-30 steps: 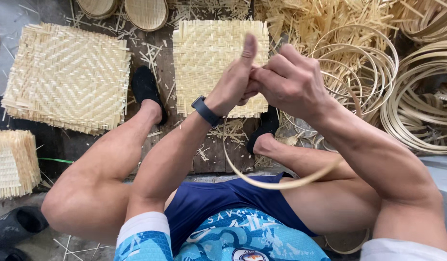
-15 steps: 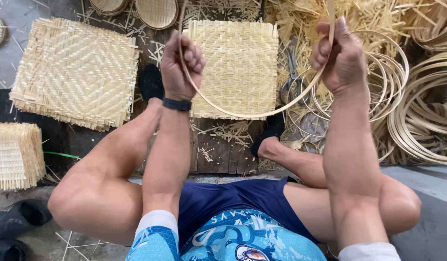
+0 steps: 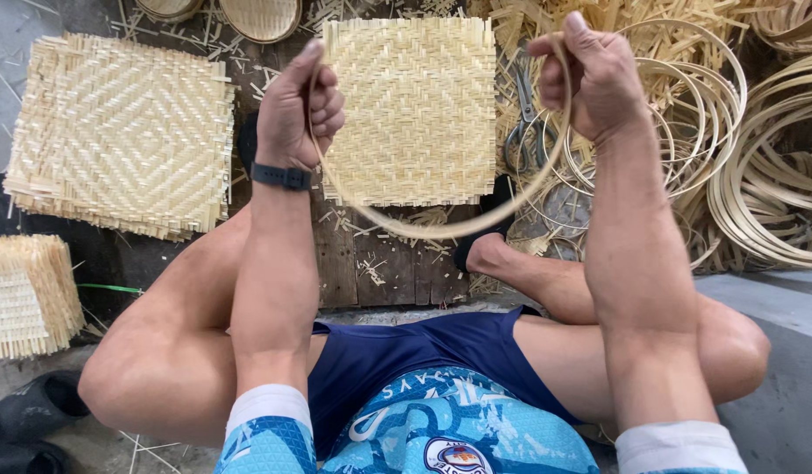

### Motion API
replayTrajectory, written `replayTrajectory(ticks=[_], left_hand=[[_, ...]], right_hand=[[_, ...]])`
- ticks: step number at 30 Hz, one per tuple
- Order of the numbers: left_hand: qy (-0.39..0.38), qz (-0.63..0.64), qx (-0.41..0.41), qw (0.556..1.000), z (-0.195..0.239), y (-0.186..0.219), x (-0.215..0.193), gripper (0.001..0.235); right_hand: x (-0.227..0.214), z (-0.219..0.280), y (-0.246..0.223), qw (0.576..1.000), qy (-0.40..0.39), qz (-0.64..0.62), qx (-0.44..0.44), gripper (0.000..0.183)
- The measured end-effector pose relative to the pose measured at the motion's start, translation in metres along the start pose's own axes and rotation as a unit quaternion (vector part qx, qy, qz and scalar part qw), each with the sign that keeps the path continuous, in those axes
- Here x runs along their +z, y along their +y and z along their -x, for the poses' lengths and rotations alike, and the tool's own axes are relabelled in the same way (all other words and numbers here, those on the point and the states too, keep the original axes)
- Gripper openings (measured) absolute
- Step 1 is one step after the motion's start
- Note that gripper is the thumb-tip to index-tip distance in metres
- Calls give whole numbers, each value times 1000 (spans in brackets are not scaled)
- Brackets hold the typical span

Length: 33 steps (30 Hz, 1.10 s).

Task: The person assembles round woven trays by placing a pre-woven square mat onto a wooden circular mold, pressing it into shape, and trimming the excess with shears. The person then fits a thin bamboo ring around the edge to finish the tray and stacks it with others.

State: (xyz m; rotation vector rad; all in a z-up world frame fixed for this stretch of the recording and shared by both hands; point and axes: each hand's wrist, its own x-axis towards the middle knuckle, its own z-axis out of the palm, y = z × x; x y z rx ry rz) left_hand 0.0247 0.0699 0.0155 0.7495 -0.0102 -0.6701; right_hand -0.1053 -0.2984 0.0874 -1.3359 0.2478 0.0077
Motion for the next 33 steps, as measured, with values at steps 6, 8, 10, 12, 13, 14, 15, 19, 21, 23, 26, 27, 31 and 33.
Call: replayTrajectory(ticks=[6, 8, 10, 12, 13, 14, 15, 19, 21, 23, 26, 27, 31, 33], left_hand=[[63, 87, 132, 985, -2, -45, -24, 48], [125, 42, 170, 977, -7, -65, -45, 54], [200, -26, 157, 967, -16, -82, -69, 52], [270, -91, 142, 948, -28, -99, -97, 46], [304, -122, 133, 936, -37, -107, -111, 40], [338, -153, 124, 920, -45, -115, -125, 35], [334, -277, 166, 886, -51, -121, -138, 31], [305, -545, 169, 763, -63, -134, -174, 25], [308, -561, 129, 758, -66, -134, -181, 24], [318, -561, 115, 756, -62, -135, -182, 23], [314, -549, 93, 769, -63, -131, -178, 22], [318, -543, 88, 773, -62, -131, -176, 22], [315, -566, 110, 754, -65, -129, -175, 21], [303, -596, 133, 731, -65, -131, -178, 19]], right_hand=[[16, -7, 42, 993, 96, 69, -6, 23], [13, -16, 65, 981, 157, 106, 29, 25], [6, -31, 88, 961, 234, 111, 92, 21], [-2, -41, 115, 949, 244, 170, 101, 21], [-5, -46, 130, 942, 249, 199, 105, 22], [-10, -50, 145, 930, 250, 252, 92, 25], [-15, -54, 159, 916, 250, 305, 78, 28], [-27, -59, 212, 874, 215, 435, -4, 30], [-32, -62, 228, 864, 245, 441, 21, 31], [-38, -58, 239, 864, 254, 434, 34, 30], [-42, -58, 236, 877, 247, 411, 17, 27], [-40, -57, 234, 880, 246, 407, 4, 26], [-31, -58, 225, 857, 264, 442, 1, 22], [-28, -56, 224, 868, 265, 418, 21, 22]])
